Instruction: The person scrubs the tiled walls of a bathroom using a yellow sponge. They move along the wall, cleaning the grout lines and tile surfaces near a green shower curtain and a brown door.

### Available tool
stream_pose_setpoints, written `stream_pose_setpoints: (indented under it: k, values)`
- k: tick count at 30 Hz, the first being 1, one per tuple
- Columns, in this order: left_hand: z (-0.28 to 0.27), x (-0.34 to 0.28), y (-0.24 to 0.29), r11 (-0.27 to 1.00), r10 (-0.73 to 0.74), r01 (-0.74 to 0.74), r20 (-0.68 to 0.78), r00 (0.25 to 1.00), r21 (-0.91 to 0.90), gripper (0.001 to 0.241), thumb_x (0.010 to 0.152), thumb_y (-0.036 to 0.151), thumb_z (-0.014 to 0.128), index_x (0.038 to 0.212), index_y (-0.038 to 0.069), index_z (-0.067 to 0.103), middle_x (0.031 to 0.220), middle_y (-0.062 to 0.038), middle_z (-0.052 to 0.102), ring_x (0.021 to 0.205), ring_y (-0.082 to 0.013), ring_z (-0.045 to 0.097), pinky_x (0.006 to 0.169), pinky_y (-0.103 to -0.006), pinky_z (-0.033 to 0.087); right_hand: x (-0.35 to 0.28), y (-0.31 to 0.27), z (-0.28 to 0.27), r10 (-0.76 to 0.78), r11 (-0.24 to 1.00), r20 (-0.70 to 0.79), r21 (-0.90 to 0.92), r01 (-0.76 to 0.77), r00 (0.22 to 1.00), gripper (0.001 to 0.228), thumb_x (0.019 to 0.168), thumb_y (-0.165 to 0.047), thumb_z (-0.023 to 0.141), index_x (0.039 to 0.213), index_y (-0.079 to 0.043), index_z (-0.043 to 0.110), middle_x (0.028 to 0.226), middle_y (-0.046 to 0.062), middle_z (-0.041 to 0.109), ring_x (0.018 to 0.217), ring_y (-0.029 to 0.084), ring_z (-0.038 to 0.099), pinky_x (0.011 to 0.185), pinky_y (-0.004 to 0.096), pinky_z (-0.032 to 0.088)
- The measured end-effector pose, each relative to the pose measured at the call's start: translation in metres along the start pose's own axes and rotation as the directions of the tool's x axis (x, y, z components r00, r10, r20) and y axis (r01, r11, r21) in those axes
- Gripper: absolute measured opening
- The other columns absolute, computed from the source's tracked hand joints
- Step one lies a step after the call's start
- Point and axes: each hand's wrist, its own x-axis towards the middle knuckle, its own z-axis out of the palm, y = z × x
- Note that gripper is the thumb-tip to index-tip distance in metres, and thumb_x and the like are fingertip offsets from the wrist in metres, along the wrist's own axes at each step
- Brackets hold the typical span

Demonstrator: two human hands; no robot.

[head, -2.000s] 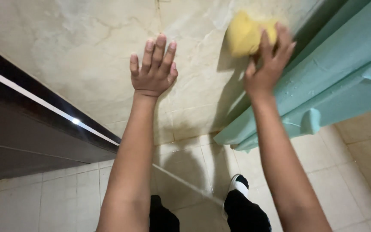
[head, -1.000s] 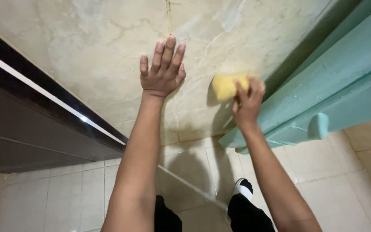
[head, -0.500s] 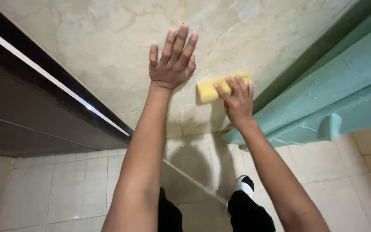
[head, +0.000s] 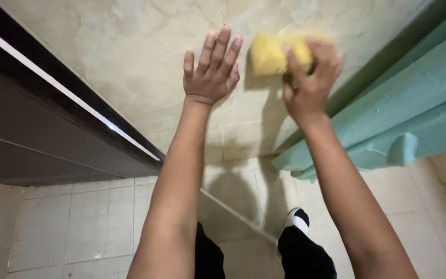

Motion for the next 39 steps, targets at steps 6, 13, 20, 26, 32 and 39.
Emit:
stream_pose_setpoints:
  k: [6, 13, 20, 26, 32, 39]
  values:
    - [-0.003, -0.003, 0.000, 1.000, 0.012, -0.012, 0.020, 1.000, 0.000, 0.055, 0.113, 0.038, 0.037, 0.167, 0.027, 0.040, 0.171, 0.001, 0.033, 0.157, -0.0174, 0.028, 0.129, -0.0502, 0.005, -0.026, -0.003, -0.001, -0.168, 0.983, 0.145, -0.052, 0.178, 0.975, 0.054, 0.096, -0.013, 0.078, 0.146, -0.029, 0.066, 0.148, 0.009, 0.053, 0.138, 0.034, 0.048, 0.115, 0.058, 0.032]
    - [0.000, 0.001, 0.000, 1.000, 0.008, -0.008, -0.001, 1.000, -0.003, 0.056, 0.111, 0.038, 0.038, 0.166, 0.029, 0.040, 0.171, 0.001, 0.033, 0.158, -0.0170, 0.028, 0.129, -0.0497, 0.005, 0.088, 0.028, -0.069, -0.062, 0.998, -0.145, 0.003, 0.063, 0.987, 0.061, 0.087, -0.001, 0.075, 0.145, -0.013, 0.059, 0.142, 0.026, 0.044, 0.135, 0.043, 0.041, 0.109, 0.059, 0.037]
    - [0.000, -0.001, 0.001, 1.000, 0.015, -0.015, 0.001, 1.000, 0.008, 0.057, 0.110, 0.038, 0.039, 0.166, 0.028, 0.041, 0.171, 0.001, 0.034, 0.157, -0.0174, 0.029, 0.129, -0.0496, 0.005, 0.075, 0.019, -0.051, 0.009, 1.000, 0.033, -0.010, -0.008, 0.999, 0.059, 0.089, -0.001, 0.073, 0.143, -0.017, 0.060, 0.138, 0.021, 0.050, 0.132, 0.040, 0.046, 0.111, 0.058, 0.038]
    - [-0.002, 0.005, -0.001, 1.000, 0.006, -0.006, -0.001, 1.000, -0.007, 0.058, 0.109, 0.037, 0.042, 0.166, 0.028, 0.042, 0.170, 0.001, 0.034, 0.157, -0.0172, 0.029, 0.129, -0.0497, 0.005, -0.004, -0.002, -0.019, -0.052, 0.999, 0.167, 0.002, 0.052, 0.985, 0.063, 0.092, -0.007, 0.077, 0.151, -0.024, 0.063, 0.148, 0.015, 0.052, 0.141, 0.036, 0.046, 0.114, 0.057, 0.034]
    - [-0.005, 0.004, -0.001, 1.000, -0.002, 0.003, 0.033, 0.999, -0.014, 0.056, 0.110, 0.036, 0.043, 0.165, 0.028, 0.042, 0.170, 0.000, 0.034, 0.157, -0.0171, 0.029, 0.129, -0.0500, 0.004, -0.073, -0.011, 0.021, -0.011, 1.000, 0.193, 0.020, 0.008, 0.981, 0.058, 0.090, -0.013, 0.077, 0.144, -0.030, 0.065, 0.143, 0.010, 0.055, 0.137, 0.035, 0.049, 0.114, 0.059, 0.034]
    - [-0.002, 0.000, -0.001, 1.000, 0.002, -0.002, 0.039, 0.999, -0.010, 0.055, 0.111, 0.037, 0.039, 0.165, 0.028, 0.042, 0.170, 0.001, 0.034, 0.157, -0.0171, 0.029, 0.128, -0.0498, 0.005, -0.131, -0.030, 0.068, 0.006, 1.000, 0.190, 0.026, -0.011, 0.982, 0.047, 0.092, -0.016, 0.074, 0.136, -0.032, 0.068, 0.139, 0.007, 0.058, 0.132, 0.034, 0.051, 0.110, 0.058, 0.037]
